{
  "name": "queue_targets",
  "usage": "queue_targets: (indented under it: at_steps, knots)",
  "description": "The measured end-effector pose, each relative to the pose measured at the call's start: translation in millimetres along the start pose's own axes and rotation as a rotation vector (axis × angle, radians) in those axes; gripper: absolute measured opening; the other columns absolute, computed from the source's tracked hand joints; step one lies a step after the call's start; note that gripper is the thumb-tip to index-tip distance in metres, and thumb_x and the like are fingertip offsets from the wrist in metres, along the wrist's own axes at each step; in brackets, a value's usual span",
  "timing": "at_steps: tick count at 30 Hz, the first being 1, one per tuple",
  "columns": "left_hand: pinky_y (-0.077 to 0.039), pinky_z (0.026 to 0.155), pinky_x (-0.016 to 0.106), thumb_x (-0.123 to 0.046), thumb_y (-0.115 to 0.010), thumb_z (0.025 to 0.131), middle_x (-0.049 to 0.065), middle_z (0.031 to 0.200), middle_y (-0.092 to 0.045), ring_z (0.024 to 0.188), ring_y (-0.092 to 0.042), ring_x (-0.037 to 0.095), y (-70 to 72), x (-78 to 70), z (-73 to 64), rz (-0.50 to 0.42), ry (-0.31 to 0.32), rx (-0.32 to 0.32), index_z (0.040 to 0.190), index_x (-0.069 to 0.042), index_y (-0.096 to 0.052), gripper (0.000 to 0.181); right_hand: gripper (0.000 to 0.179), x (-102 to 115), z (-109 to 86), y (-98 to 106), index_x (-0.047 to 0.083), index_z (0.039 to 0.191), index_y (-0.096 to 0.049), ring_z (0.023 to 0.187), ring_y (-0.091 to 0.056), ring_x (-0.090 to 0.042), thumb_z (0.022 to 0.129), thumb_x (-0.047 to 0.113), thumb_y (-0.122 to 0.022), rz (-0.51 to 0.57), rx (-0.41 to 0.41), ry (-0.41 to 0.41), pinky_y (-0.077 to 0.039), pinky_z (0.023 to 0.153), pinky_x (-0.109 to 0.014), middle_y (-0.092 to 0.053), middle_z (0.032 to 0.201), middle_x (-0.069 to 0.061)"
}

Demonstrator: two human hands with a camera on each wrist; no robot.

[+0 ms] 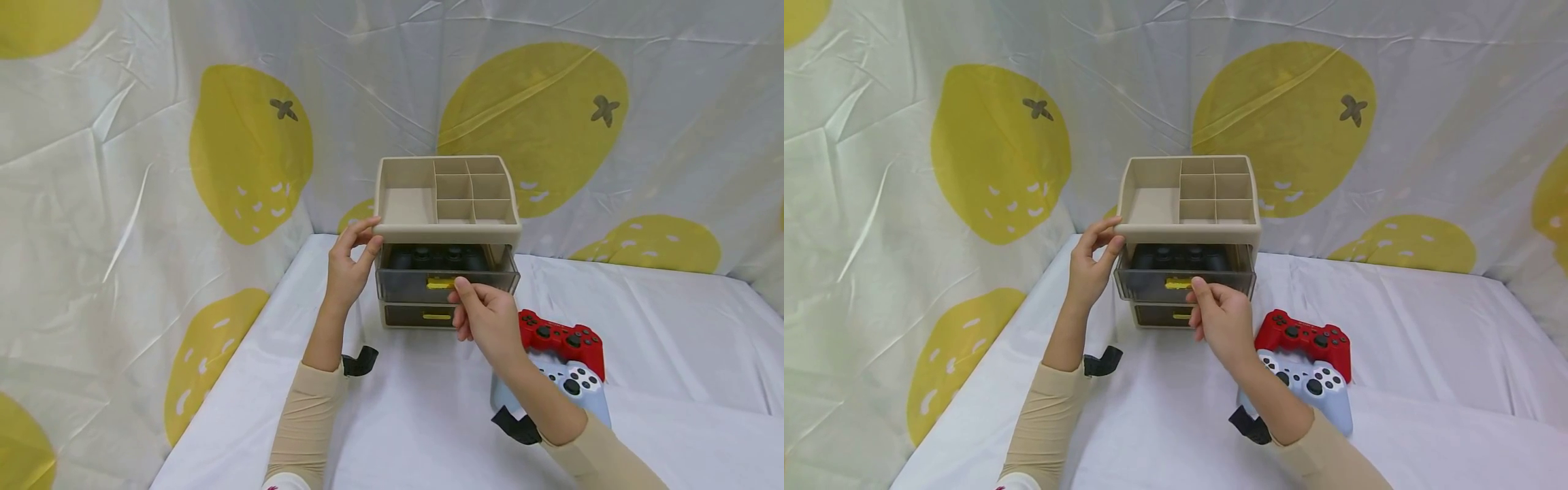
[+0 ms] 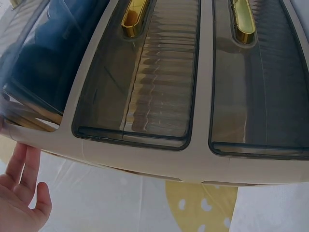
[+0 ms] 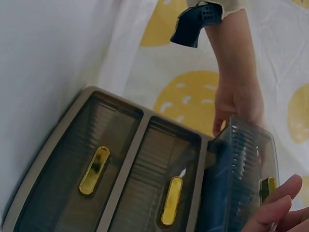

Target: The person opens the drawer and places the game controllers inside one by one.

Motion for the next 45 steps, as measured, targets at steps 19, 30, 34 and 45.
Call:
queue_targets:
  at_steps: [19,30,34,45]
  knots:
    - [-0.045,0.083,0.033,0.005,-0.061,0.085,0.02,0.086,-0.058,0.085,-0.058,0.029,-0.3,0.2,0.3,-0.009,-0.023,-0.006,0.113,0.006,-0.059,0.027,0.048,-3,32.1,0,-0.01,0.087,-0.062,0.04,-0.05,-0.019,0.092,0.036,-0.054,0.011,-0.003,-0.014,-0.045,0.041,-0.024,-0.053,0.054,-0.01]
    - [-0.045,0.083,0.035,-0.001,-0.062,0.087,0.012,0.089,-0.06,0.087,-0.058,0.023,-1.2,20.2,-0.9,-0.013,-0.026,-0.003,0.115,-0.002,-0.06,0.029,0.046,5,39.6,-1,-0.012,0.086,-0.064,0.039,-0.051,-0.017,0.094,0.032,-0.054,-0.021,-0.014,0.025,-0.046,0.042,-0.024,-0.054,0.053,-0.009]
    - [-0.045,0.082,0.035,0.001,-0.062,0.086,0.012,0.089,-0.06,0.087,-0.058,0.023,-1.5,21.6,-0.5,-0.017,-0.042,-0.007,0.115,-0.002,-0.06,0.029,0.046,-7,48.9,0,-0.006,0.083,-0.066,0.038,-0.052,-0.018,0.092,0.038,-0.055,-0.051,-0.04,0.051,-0.049,0.044,-0.027,-0.054,0.053,-0.01]
    - [-0.044,0.084,0.034,0.005,-0.06,0.086,0.02,0.088,-0.058,0.087,-0.057,0.029,-0.2,0.3,0.0,-0.011,-0.02,0.003,0.113,0.006,-0.058,0.028,0.05,-7,50.4,2,-0.004,0.083,-0.067,0.04,-0.053,-0.018,0.09,0.043,-0.055,-0.074,-0.038,0.038,-0.051,0.047,-0.029,-0.055,0.053,-0.009]
Point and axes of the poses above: each hand's wrist, its own z-axis towards the middle knuckle, its own y-axis out of the back of the hand, x = y × z, the point moved 6 cm from there along z, towards the middle knuckle
